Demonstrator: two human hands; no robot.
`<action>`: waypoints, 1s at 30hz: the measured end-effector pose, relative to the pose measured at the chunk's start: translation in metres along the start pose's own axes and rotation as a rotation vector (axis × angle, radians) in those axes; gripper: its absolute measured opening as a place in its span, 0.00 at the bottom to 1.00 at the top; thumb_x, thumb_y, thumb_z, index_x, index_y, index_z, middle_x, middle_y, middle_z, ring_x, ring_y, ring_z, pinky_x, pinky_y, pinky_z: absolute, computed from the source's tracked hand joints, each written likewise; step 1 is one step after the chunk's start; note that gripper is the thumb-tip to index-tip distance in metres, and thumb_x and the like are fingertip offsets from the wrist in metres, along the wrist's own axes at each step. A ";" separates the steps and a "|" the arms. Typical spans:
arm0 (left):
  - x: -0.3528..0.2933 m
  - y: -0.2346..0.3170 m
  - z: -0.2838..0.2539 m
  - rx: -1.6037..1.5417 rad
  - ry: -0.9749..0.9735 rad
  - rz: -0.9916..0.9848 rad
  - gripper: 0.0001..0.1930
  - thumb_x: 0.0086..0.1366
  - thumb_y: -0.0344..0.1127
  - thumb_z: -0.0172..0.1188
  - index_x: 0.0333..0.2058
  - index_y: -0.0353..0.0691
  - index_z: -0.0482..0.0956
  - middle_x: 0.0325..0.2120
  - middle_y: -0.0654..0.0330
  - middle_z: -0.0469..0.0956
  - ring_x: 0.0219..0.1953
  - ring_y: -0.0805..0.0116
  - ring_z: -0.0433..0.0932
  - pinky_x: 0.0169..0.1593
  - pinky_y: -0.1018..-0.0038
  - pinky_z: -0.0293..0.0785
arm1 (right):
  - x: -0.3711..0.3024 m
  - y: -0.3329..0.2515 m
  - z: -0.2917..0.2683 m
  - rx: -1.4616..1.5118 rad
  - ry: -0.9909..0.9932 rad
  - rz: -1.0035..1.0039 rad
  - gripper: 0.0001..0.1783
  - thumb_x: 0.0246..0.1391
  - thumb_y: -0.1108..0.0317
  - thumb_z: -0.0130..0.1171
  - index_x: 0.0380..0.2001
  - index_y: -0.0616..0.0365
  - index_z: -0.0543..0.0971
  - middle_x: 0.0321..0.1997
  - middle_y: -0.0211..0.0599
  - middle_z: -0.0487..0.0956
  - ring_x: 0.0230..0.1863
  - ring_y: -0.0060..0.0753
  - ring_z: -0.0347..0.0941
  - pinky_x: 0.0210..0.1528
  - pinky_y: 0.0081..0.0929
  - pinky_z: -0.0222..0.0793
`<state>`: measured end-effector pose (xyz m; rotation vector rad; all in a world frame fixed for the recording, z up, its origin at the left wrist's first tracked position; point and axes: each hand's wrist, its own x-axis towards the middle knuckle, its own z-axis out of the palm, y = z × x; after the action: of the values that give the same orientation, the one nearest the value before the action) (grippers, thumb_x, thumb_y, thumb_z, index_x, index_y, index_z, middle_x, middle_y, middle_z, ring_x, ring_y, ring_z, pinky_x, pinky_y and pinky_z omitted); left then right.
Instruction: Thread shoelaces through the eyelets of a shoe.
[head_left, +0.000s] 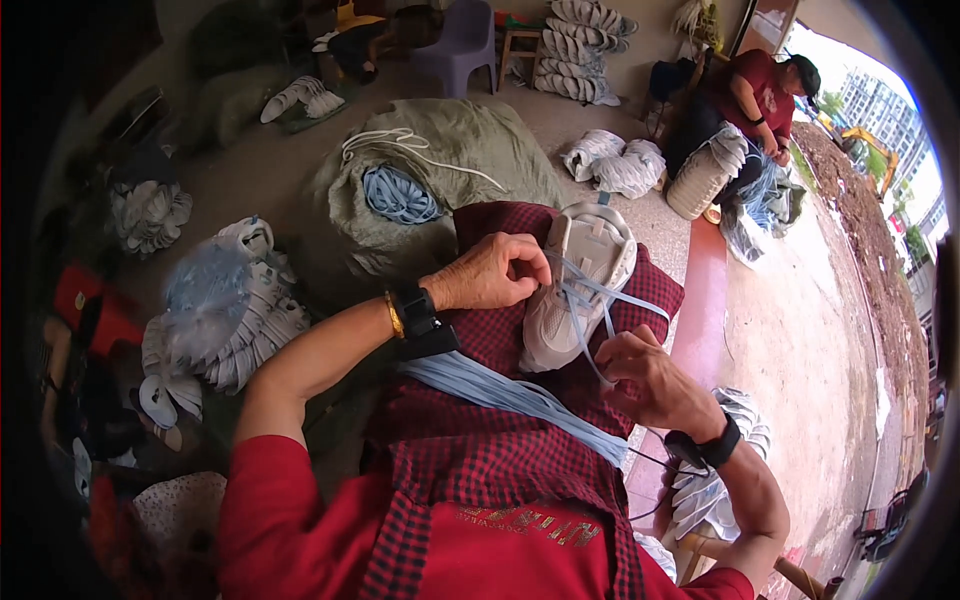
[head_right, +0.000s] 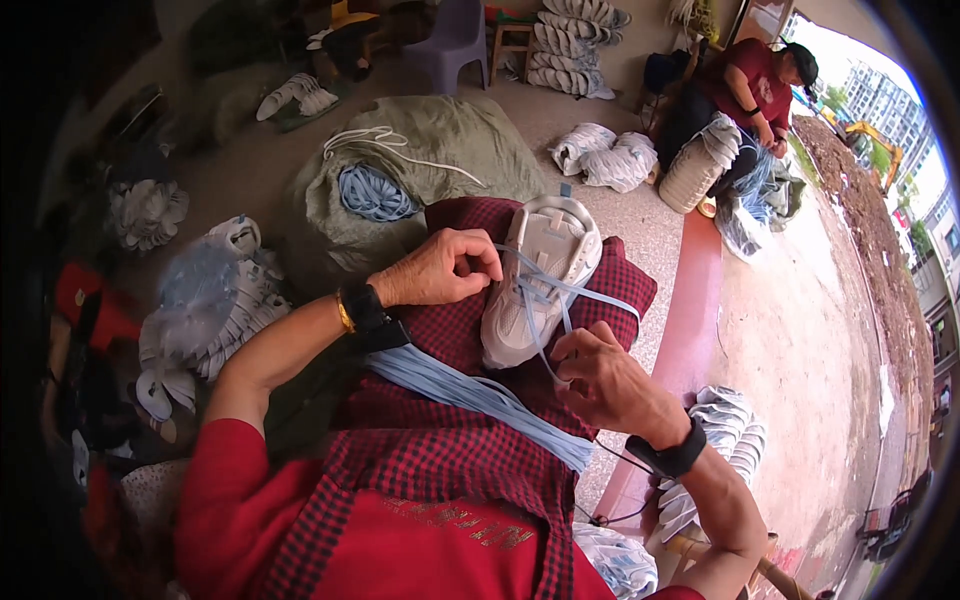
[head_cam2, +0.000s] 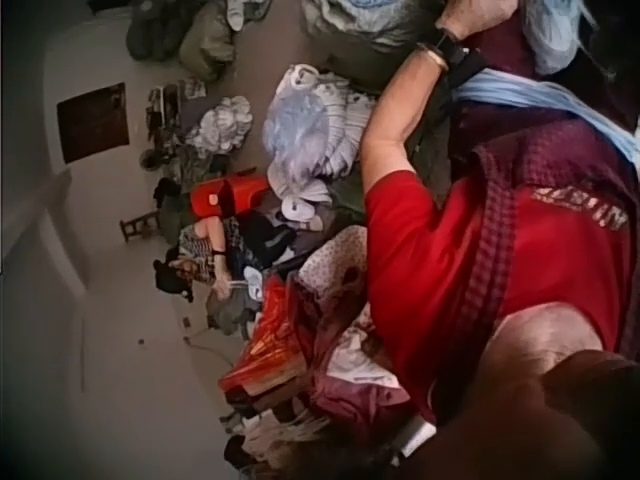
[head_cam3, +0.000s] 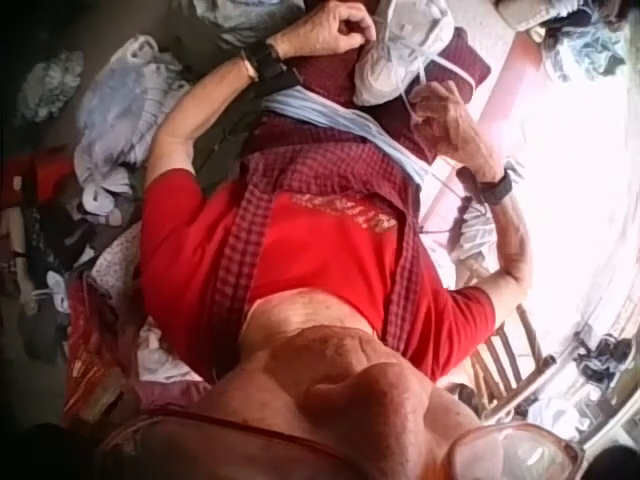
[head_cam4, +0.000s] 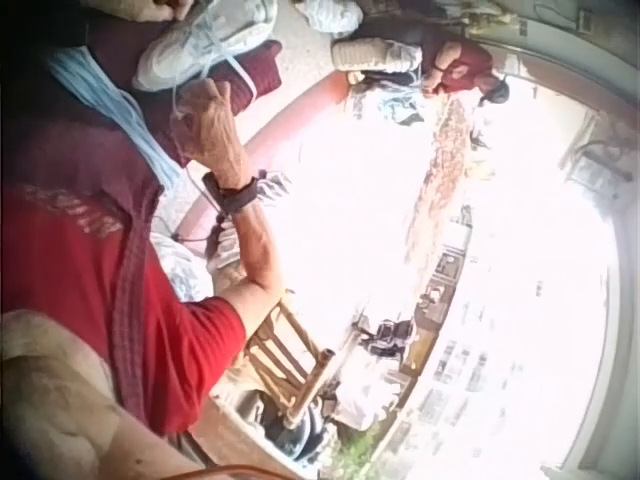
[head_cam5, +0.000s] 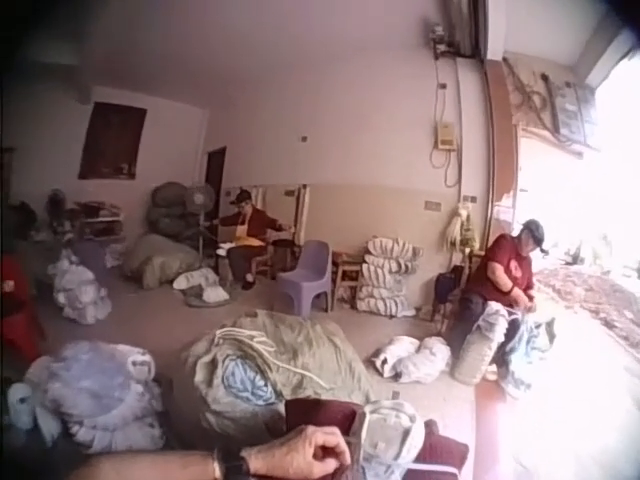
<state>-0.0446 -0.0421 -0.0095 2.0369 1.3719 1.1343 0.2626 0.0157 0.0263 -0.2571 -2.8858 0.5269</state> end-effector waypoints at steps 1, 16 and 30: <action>0.001 0.001 -0.001 0.010 -0.017 0.023 0.07 0.55 0.23 0.59 0.33 0.36 0.81 0.32 0.64 0.79 0.35 0.75 0.78 0.34 0.79 0.75 | -0.004 -0.006 -0.011 0.340 -0.046 0.026 0.09 0.45 0.74 0.65 0.33 0.57 0.82 0.48 0.37 0.76 0.47 0.37 0.71 0.47 0.32 0.71; 0.027 0.018 0.036 0.198 0.061 0.182 0.07 0.58 0.29 0.64 0.36 0.37 0.81 0.31 0.58 0.76 0.40 0.56 0.75 0.48 0.63 0.70 | -0.002 0.051 -0.013 0.951 0.363 0.225 0.08 0.58 0.70 0.57 0.34 0.62 0.82 0.33 0.27 0.76 0.35 0.20 0.68 0.39 0.20 0.63; 0.022 0.088 0.005 -0.287 -0.273 0.051 0.08 0.68 0.33 0.59 0.33 0.37 0.84 0.32 0.64 0.78 0.38 0.73 0.75 0.44 0.73 0.69 | 0.035 0.003 -0.003 0.484 0.345 0.107 0.13 0.47 0.77 0.62 0.40 0.63 0.78 0.43 0.38 0.76 0.36 0.31 0.76 0.35 0.27 0.73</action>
<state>0.0112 -0.0587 0.0598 1.9399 0.9707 0.9676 0.2298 0.0262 0.0337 -0.3797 -2.3365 1.0582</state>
